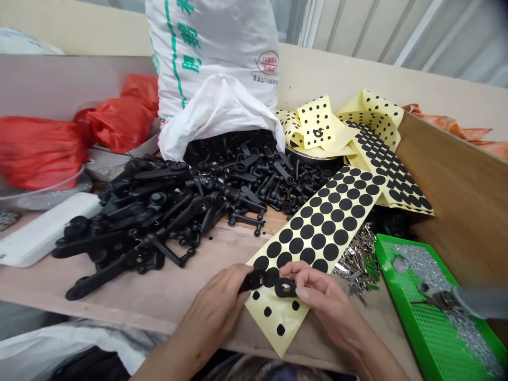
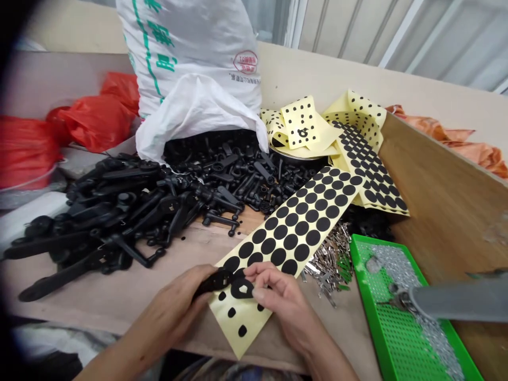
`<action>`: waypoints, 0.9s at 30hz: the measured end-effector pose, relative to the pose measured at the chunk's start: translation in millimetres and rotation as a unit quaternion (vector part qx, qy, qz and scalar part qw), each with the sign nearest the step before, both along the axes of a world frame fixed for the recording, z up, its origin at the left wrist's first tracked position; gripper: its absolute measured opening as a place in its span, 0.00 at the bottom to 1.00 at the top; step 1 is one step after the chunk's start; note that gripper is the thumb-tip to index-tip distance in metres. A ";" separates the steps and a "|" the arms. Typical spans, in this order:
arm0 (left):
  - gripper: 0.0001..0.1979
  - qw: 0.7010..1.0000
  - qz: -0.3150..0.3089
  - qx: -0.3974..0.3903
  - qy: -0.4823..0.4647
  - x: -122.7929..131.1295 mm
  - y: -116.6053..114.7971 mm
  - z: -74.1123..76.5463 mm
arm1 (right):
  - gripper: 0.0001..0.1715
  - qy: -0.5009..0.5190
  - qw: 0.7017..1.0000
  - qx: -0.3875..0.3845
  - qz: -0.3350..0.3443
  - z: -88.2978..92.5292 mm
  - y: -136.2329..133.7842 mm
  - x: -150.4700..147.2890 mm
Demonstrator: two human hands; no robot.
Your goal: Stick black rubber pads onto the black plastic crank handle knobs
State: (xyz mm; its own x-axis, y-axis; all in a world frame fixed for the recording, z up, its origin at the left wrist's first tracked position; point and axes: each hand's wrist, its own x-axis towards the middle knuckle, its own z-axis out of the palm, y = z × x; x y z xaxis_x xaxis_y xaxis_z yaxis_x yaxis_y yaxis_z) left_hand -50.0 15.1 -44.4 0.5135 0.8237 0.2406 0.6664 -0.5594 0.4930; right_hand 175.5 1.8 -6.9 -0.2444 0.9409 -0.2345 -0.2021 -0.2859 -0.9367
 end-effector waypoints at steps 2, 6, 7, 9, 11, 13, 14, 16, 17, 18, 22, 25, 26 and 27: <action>0.18 0.999 0.018 -0.050 -0.001 5.5 6.0 6.7 | 0.13 0.001 1.000 -0.011 0.001 -0.7 2.3 -2.2; 0.18 0.983 0.031 -0.180 -0.037 13.7 17.5 22.5 | 0.14 0.014 1.000 -0.023 0.001 -1.2 7.0 -5.4; 0.18 0.971 0.030 -0.227 -0.064 14.8 19.0 24.8 | 0.14 0.018 1.000 -0.024 0.003 -1.2 7.8 -5.8; 0.18 0.939 0.024 -0.313 -0.137 16.6 20.1 26.4 | 0.14 0.026 0.999 -0.029 0.009 -1.1 8.7 -6.1; 0.19 0.907 0.023 -0.368 -0.203 18.6 19.7 25.2 | 0.13 0.034 0.999 -0.035 0.014 -1.0 9.1 -6.1; 0.21 0.886 0.028 -0.395 -0.242 21.1 19.0 23.7 | 0.12 0.040 0.998 -0.036 0.020 -1.2 9.4 -6.2; 0.21 0.879 0.030 -0.402 -0.253 22.5 18.8 23.4 | 0.12 0.041 0.998 -0.037 0.023 -1.3 9.7 -6.3; 0.21 0.870 0.028 -0.412 -0.271 25.0 18.8 24.1 | 0.12 0.039 0.998 -0.039 0.027 -1.9 10.4 -6.7; 0.21 0.866 0.024 -0.416 -0.278 25.7 19.0 24.8 | 0.12 0.035 0.998 -0.039 0.030 -2.3 10.8 -6.9; 0.20 0.863 0.019 -0.418 -0.283 26.1 19.3 25.6 | 0.12 0.030 0.998 -0.038 0.031 -2.7 11.1 -7.1; 0.20 0.867 0.011 -0.424 -0.261 24.4 20.6 29.4 | 0.12 0.014 0.999 -0.034 0.032 -4.1 11.6 -6.9; 0.19 0.888 0.017 -0.407 -0.213 22.0 21.1 34.3 | 0.12 0.006 0.999 -0.036 0.033 -4.2 11.8 -6.8; 0.19 0.895 0.016 -0.398 -0.202 21.4 21.1 36.2 | 0.12 0.003 0.999 -0.035 0.033 -3.9 12.0 -7.0; 0.19 0.899 0.013 -0.391 -0.195 20.9 21.0 38.1 | 0.12 -0.001 0.999 -0.034 0.032 -3.6 12.3 -7.4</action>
State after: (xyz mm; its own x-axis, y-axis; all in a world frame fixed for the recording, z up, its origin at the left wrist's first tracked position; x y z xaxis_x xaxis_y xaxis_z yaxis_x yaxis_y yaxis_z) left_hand -29.1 36.1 -6.4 0.4934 0.8302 -0.2593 0.3650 0.0730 0.9281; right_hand 168.1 14.2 -10.5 -0.3033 0.9053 -0.2975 -0.1790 -0.3608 -0.9153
